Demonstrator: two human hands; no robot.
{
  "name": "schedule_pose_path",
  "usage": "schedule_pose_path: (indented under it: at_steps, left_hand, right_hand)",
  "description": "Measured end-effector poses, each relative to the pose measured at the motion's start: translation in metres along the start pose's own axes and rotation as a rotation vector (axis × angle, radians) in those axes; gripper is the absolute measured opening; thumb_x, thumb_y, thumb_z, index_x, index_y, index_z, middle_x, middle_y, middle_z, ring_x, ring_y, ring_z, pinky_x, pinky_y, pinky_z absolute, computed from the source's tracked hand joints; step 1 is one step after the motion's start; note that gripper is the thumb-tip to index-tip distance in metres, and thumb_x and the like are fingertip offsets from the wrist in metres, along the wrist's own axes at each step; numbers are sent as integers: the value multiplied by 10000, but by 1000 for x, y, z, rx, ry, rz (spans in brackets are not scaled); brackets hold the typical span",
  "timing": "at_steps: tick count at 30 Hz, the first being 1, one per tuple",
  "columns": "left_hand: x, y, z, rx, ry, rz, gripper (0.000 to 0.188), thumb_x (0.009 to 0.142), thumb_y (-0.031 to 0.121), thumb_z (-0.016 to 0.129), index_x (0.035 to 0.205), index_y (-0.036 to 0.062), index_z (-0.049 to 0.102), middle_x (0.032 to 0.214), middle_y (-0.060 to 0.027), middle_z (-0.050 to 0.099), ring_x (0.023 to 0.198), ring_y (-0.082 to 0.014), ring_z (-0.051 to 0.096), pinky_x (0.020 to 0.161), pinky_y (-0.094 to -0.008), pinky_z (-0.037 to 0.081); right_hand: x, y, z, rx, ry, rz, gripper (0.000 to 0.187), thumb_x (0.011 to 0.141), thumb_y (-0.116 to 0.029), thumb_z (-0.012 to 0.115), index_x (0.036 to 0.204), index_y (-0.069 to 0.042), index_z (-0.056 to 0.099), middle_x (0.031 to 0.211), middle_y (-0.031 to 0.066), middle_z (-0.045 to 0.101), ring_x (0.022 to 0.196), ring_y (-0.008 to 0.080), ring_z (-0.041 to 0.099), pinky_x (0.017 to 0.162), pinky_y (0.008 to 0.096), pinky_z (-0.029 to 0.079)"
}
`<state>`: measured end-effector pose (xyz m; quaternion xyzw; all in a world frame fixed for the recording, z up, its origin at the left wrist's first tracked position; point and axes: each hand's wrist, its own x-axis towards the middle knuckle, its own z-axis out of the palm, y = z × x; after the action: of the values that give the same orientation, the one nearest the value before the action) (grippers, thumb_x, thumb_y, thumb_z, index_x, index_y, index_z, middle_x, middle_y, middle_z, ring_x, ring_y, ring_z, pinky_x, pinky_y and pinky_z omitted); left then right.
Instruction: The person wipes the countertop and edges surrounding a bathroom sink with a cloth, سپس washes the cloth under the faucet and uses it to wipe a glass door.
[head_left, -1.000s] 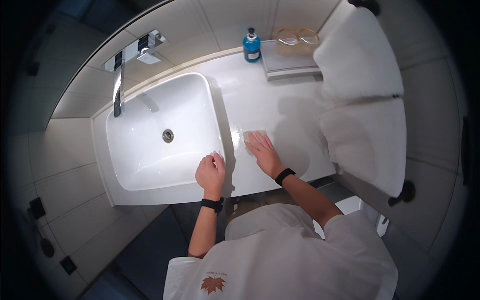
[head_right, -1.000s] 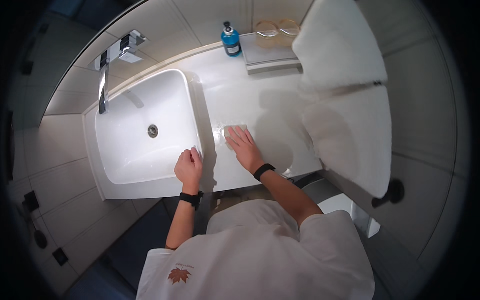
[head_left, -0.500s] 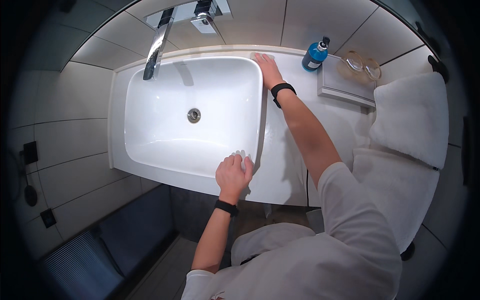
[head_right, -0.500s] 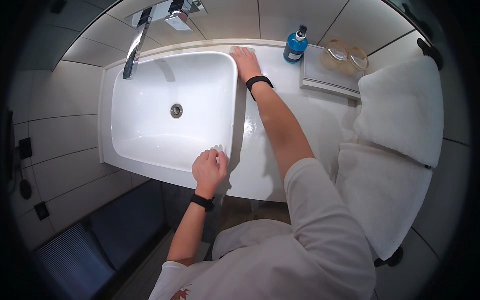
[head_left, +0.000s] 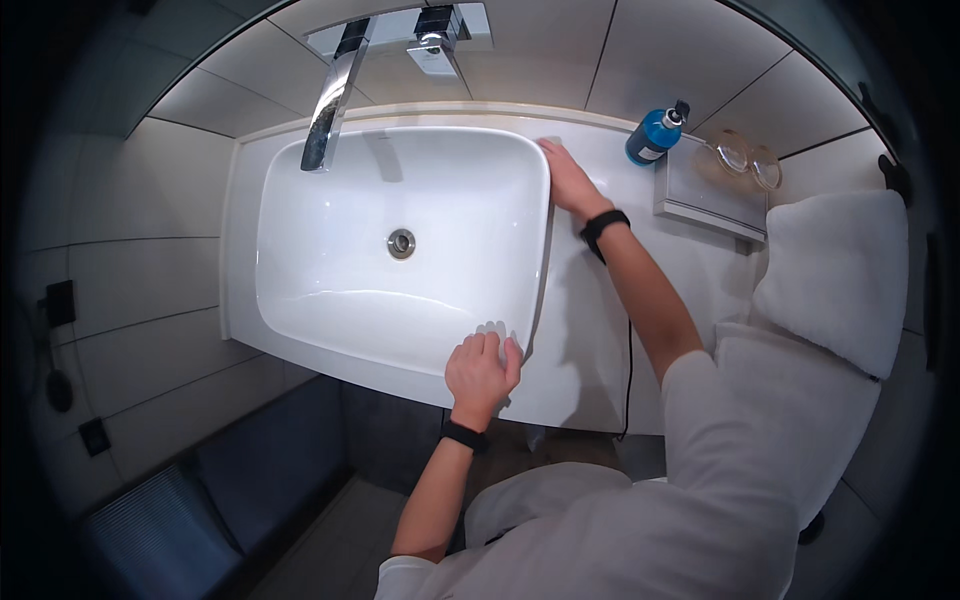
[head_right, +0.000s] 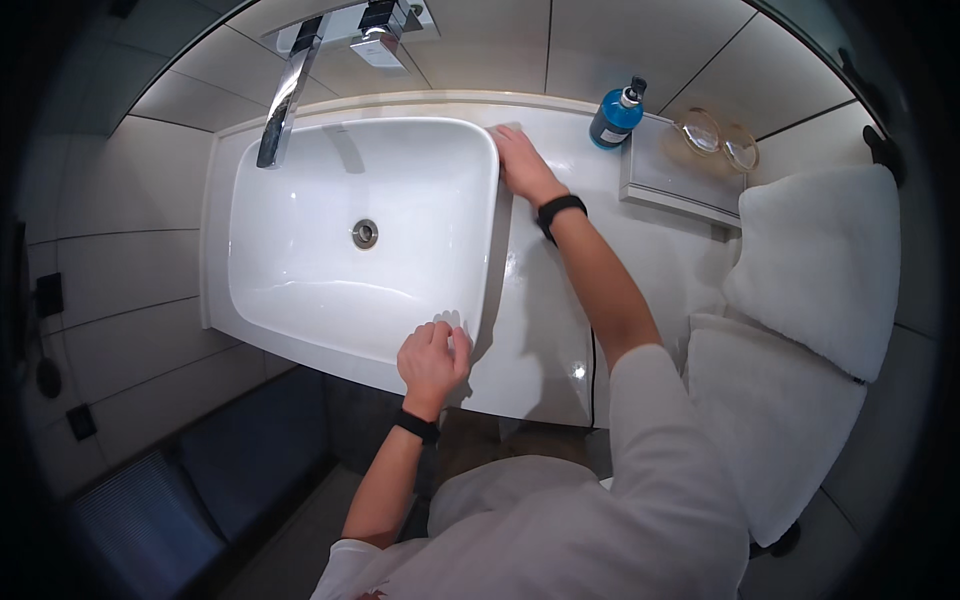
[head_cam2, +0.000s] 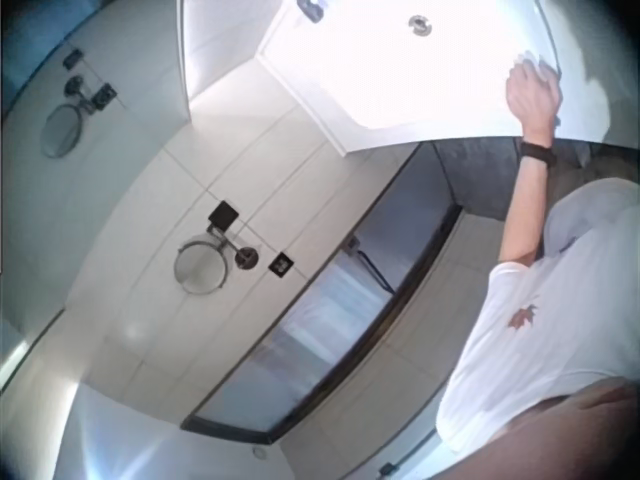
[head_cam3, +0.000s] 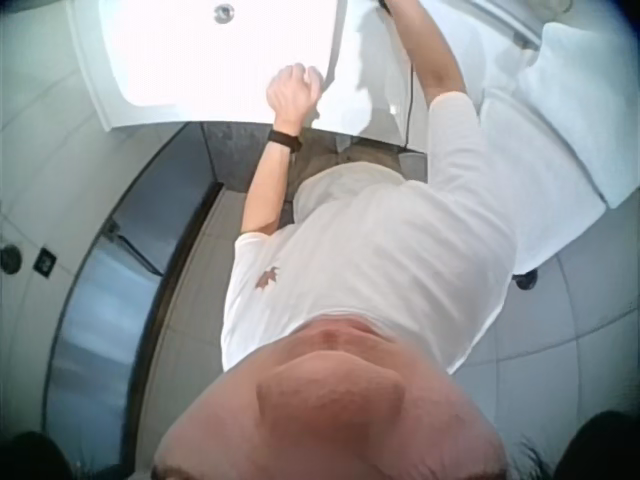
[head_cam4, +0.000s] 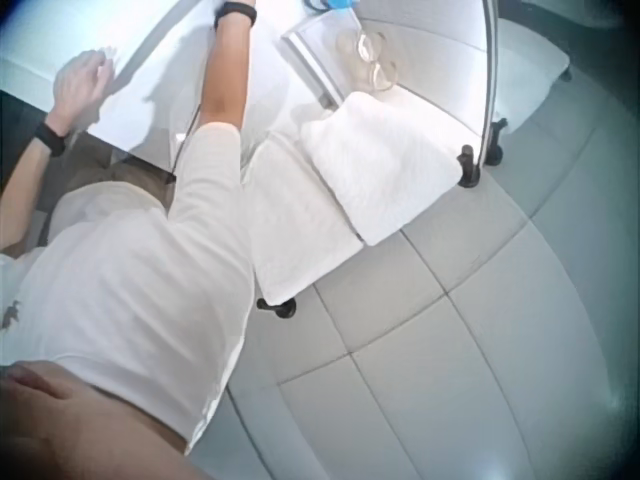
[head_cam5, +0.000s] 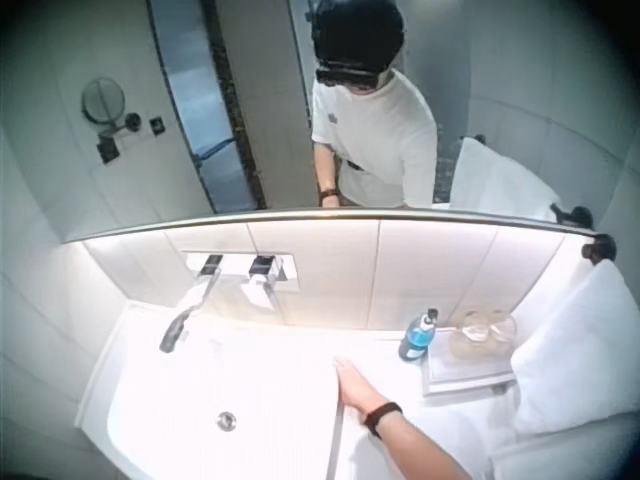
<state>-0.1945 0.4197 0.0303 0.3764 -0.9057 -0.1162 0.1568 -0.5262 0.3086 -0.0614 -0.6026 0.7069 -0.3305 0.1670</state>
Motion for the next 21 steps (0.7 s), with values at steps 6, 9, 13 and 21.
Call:
schedule_pose_path:
  at_steps: [6, 9, 13, 21]
  left_hand:
    - [3, 3, 9, -16, -3, 9, 243, 829, 169, 636, 654, 99, 482, 632, -62, 473, 589, -248, 525, 532, -373, 420]
    - [3, 1, -5, -2, -1, -28, 221, 839, 150, 621, 662, 98, 500, 633, -66, 489, 592, -264, 528, 521, -394, 419]
    - [6, 1, 1, 13, 13, -4, 241, 829, 164, 631, 652, 102, 480, 634, -60, 474, 590, -250, 524, 531, -376, 417]
    - [3, 2, 1, 6, -40, -34, 243, 821, 179, 635, 654, 103, 477, 643, -66, 473, 597, -255, 520, 540, -379, 420]
  right_hand:
    - [16, 28, -2, -169, -36, -74, 462, 883, -15, 561, 1331, -128, 578, 1465, 96, 508, 1391, 337, 409, 1169, 435, 314]
    - [-26, 25, -3, -344, 174, 94, 421, 886, -15, 501, 1280, -114, 611, 1472, 91, 501, 1383, 327, 422, 1160, 434, 324]
    - [-83, 28, -30, -377, 165, 303, 494, 824, 63, 507, 1270, -100, 642, 1431, 114, 541, 1313, 341, 490, 1098, 437, 395]
    - [51, -12, -46, 204, -74, -106, 496, 832, 95, 455, 1239, -86, 671, 1364, 130, 598, 1276, 326, 530, 1097, 389, 422]
